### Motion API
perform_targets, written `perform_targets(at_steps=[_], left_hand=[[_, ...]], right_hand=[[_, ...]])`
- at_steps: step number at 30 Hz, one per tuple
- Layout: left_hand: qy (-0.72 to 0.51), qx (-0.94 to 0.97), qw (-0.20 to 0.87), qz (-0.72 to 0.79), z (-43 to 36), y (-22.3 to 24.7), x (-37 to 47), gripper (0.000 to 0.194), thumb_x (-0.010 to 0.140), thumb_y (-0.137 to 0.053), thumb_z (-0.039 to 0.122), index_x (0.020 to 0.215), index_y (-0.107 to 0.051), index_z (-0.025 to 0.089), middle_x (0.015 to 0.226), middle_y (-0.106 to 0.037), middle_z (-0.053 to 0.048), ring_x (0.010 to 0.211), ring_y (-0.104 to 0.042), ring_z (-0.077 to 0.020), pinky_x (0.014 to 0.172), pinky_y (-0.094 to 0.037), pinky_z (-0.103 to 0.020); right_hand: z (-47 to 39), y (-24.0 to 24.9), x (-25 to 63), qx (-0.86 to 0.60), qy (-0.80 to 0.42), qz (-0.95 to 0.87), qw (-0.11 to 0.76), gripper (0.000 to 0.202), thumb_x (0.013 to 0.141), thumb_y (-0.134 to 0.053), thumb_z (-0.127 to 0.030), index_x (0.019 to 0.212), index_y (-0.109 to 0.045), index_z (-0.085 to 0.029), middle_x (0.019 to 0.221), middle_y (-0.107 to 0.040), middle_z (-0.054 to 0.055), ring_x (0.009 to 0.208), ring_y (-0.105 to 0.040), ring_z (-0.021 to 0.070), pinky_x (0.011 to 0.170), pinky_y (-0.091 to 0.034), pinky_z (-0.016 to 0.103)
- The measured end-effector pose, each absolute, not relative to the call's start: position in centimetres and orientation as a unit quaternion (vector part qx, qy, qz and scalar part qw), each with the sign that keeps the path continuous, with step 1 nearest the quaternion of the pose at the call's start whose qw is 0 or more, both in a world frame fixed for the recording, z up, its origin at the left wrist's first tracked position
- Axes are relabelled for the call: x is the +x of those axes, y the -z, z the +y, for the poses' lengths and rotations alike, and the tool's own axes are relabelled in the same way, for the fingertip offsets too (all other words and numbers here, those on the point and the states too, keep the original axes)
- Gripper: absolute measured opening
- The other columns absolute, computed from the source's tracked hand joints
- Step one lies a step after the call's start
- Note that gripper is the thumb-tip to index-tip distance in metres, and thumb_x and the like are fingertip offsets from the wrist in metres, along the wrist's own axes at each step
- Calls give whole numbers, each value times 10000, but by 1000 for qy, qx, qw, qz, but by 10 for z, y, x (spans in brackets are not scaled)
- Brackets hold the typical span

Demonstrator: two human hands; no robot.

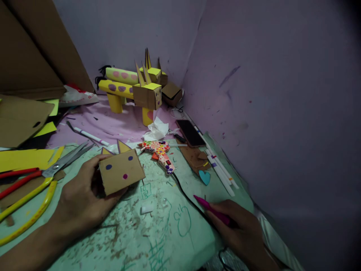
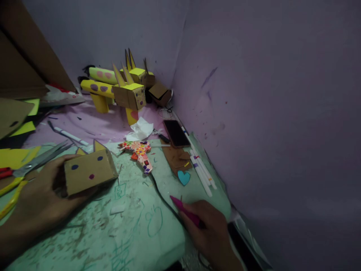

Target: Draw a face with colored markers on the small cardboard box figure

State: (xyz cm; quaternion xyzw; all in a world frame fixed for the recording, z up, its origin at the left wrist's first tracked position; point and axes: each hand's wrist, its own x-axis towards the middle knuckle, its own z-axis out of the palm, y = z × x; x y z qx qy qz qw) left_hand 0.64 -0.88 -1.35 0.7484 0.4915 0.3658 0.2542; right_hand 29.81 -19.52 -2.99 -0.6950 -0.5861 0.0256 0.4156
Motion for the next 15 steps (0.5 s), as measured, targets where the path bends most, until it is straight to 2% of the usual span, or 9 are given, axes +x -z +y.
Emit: perform_targets(at_steps=[2, 5, 10, 15], left_hand=[[-366, 748, 255, 491, -9, 13, 7, 711, 684, -832, 391, 1284, -499, 206, 1120, -704, -89, 883, -720, -265, 836, -612, -440], [-372, 747, 265, 483, -9, 13, 7, 697, 688, -828, 390, 1277, -501, 208, 1125, -703, -90, 897, -723, -267, 836, -615, -429], [-359, 760, 241, 486, -8, 14, 6, 729, 689, -829, 433, 1290, -494, 193, 1124, -693, -95, 883, -720, -265, 838, -613, -427], [-366, 763, 236, 477, -4, 22, 3, 745, 694, -803, 469, 1315, -482, 212, 1116, -697, -90, 884, -731, -278, 806, -629, -448]], right_hand=[[-196, 31, 294, -738, -48, -522, 425, 125, 802, -762, -385, 843, -804, -275, 693, -753, -7, 573, -679, 170, 568, -570, 293], [-195, 32, 288, -762, -70, -467, 443, 160, 798, -750, -436, 851, -808, -297, 764, -779, 4, 660, -702, 201, 668, -575, 336], [-194, 34, 285, -768, -72, -476, 423, 183, 800, -748, -469, 848, -817, -306, 734, -774, 5, 627, -695, 203, 617, -527, 330], [-196, 37, 287, -774, -68, -473, 414, 195, 822, -716, -462, 836, -814, -294, 748, -779, 2, 650, -703, 195, 640, -532, 316]])
